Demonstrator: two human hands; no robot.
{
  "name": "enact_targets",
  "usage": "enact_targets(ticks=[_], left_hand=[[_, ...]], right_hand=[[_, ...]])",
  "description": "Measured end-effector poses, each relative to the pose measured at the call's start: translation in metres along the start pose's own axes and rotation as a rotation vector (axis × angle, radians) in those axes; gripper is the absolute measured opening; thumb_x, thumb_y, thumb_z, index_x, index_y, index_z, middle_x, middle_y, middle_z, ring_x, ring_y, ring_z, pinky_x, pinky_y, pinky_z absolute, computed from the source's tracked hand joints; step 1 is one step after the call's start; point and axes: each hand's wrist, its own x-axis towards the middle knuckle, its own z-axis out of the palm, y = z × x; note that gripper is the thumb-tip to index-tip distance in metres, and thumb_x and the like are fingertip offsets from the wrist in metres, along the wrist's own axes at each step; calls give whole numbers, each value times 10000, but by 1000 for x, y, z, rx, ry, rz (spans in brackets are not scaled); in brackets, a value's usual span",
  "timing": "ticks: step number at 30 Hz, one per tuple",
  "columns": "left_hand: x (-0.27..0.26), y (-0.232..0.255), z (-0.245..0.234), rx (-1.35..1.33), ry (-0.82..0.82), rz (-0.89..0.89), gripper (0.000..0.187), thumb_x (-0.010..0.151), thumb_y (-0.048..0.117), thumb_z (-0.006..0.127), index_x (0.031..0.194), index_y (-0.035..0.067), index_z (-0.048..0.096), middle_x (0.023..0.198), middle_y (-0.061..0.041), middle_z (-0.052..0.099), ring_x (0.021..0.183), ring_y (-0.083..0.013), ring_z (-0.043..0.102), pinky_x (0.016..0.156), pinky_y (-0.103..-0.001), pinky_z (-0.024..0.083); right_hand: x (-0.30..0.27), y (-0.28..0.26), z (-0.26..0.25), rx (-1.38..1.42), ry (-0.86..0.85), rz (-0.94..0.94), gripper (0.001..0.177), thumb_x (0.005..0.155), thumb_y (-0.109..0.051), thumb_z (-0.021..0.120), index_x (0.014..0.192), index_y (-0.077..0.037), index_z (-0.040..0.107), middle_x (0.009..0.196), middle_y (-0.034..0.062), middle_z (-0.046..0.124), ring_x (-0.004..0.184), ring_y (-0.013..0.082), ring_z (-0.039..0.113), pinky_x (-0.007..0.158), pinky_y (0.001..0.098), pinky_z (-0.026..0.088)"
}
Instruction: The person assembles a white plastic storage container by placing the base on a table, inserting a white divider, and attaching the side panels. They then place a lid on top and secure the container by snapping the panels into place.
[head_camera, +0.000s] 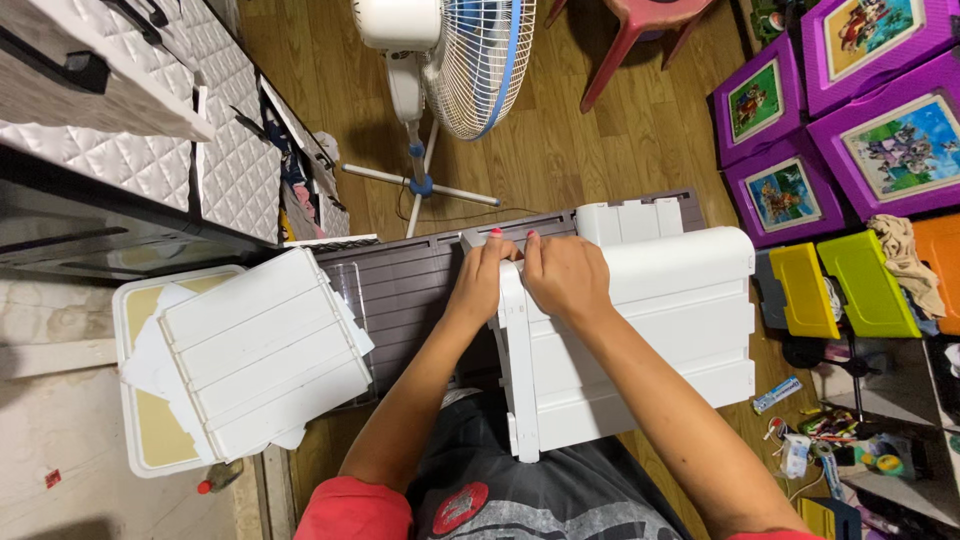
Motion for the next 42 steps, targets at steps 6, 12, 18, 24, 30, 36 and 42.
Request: enact_targets(ticks=[6,12,18,24,30,36,42], left_hand=[[2,2,20,-34,89,-65,755,1074,541,145,693,-4,503,590,-92,457,593,-196,434,611,-353,374],[-1,4,31,-43,76,-57,807,1059,564,118,655,15,548,558,-70,526,556,-170,484,600,-325,412],[-8,1,39,-129,108,-37,782,1057,556,216,693,-10,614,617,-75,603,600,-166,536,615,-316,431],[-18,9,39,-102,44,-91,775,1039,538,268,691,-14,687,580,-61,618,560,-153,552,582,-300,430],[-23,-1,38,-128,49,-107,739,1047,538,278,674,2,624,582,-43,584,557,-141,518,567,-299,402],[20,-32,40,-218,45,-49,699,1074,533,351,724,-7,625,669,-56,592,630,-153,516,618,-321,403],[42,-48,0,-243,61,-2,649,1023,515,330,837,47,739,778,-7,716,751,-96,637,768,-249,477]], right_hand=[[-11,8,-8,-35,58,-10,535,1006,-249,500,545,-23,651,603,235,630,596,448,614,658,545,491],[-22,13,-17,-64,146,-31,520,1006,-220,502,548,-22,648,605,233,637,569,424,611,656,519,497],[-39,12,-21,-65,188,0,489,995,-208,518,569,-21,671,635,224,661,569,414,605,640,507,487],[-49,11,-28,-56,198,26,485,997,-209,517,584,-10,672,644,229,665,584,409,607,664,497,490],[-54,10,-25,-13,181,31,501,1007,-212,504,580,-5,664,631,221,658,595,406,609,700,489,487],[-23,25,-21,-27,48,33,535,1008,-293,462,602,-33,696,678,238,677,641,444,642,687,541,506],[35,20,-2,-63,-59,-178,562,991,-370,452,612,-41,707,650,255,661,632,462,658,655,572,514]])
